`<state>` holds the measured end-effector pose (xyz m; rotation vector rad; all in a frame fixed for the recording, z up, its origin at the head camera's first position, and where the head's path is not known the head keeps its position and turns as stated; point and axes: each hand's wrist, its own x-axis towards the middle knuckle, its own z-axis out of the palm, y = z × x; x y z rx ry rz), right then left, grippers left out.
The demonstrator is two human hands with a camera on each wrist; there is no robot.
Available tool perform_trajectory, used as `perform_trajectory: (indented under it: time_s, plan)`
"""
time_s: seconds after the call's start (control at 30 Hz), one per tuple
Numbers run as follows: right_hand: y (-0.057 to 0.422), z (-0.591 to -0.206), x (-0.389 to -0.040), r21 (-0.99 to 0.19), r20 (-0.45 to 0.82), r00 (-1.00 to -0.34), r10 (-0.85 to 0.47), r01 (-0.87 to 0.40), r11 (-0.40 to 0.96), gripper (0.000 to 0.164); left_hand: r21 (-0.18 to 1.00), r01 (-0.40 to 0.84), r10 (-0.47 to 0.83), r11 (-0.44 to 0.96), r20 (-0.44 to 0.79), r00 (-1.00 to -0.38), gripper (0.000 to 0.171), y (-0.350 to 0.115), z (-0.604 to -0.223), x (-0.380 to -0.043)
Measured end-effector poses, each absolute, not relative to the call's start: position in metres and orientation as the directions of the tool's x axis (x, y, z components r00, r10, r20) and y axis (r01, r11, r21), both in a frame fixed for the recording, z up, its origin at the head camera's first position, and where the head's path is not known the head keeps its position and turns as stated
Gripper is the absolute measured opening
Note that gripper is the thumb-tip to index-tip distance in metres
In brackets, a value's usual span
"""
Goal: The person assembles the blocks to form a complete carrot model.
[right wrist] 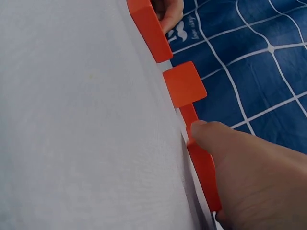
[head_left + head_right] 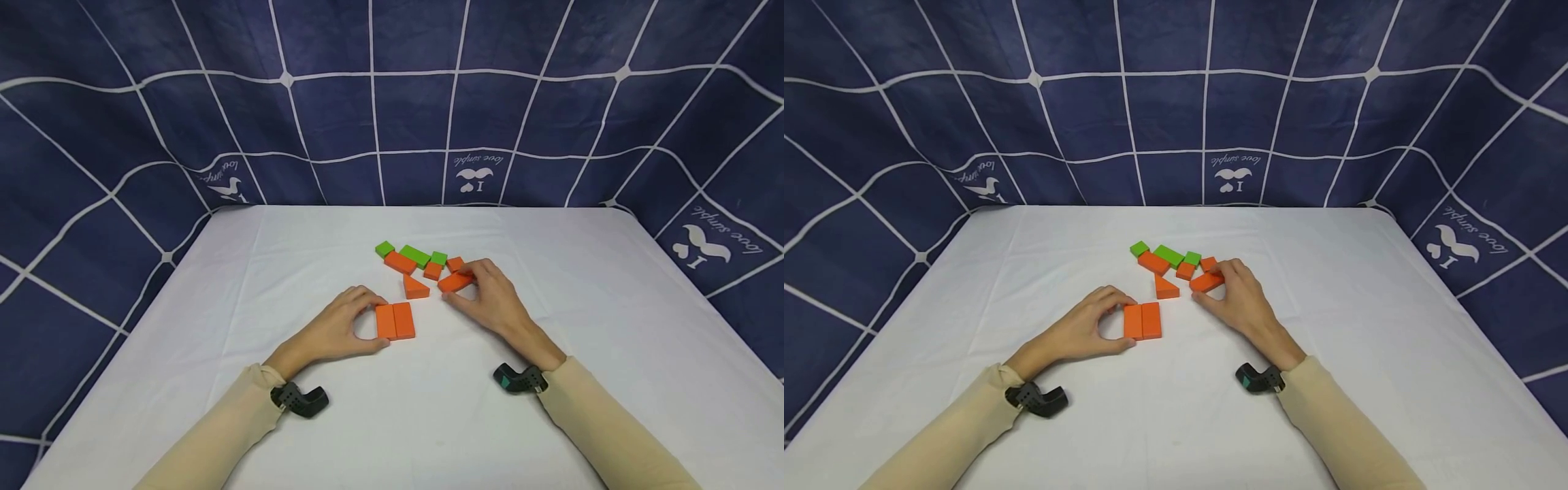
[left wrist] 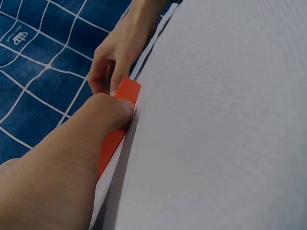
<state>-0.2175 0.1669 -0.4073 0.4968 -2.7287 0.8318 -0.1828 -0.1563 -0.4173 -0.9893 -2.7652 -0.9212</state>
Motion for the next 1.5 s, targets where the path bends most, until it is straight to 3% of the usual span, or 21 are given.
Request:
perform_trajectory:
  time_s: [0.3, 0.53, 0.7, 1.07, 1.5]
  plan:
    - [0.165, -0.41, -0.219, -0.494, 0.323, -0.934, -0.152, -0.303, 0.815, 0.074, 0.521, 0.592, 0.555, 0.615, 0.246, -0.794, 0.057, -0.156, -0.417, -0.183]
    - [0.168, -0.412, -0.221, -0.461, 0.314, -0.94, -0.135, -0.275, 0.844, 0.069, 0.512, 0.596, 0.554, 0.619, 0.253, -0.793, 0.057, -0.156, -0.419, -0.183]
    - [0.17, -0.41, -0.222, -0.499, 0.313, -0.936, -0.158, -0.304, 0.811, 0.066, 0.514, 0.592, 0.554, 0.621, 0.247, -0.795, 0.057, -0.157, -0.419, -0.183]
    - [0.173, -0.395, -0.219, -0.584, 0.241, -0.926, -0.289, -0.376, 0.72, 0.061, 0.507, 0.591, 0.554, 0.627, 0.242, -0.796, 0.058, -0.156, -0.418, -0.182]
    - [0.168, -0.392, -0.212, -0.626, 0.224, -0.825, -0.519, -0.53, 0.573, 0.06, 0.512, 0.581, 0.553, 0.632, 0.226, -0.802, 0.058, -0.156, -0.418, -0.182]
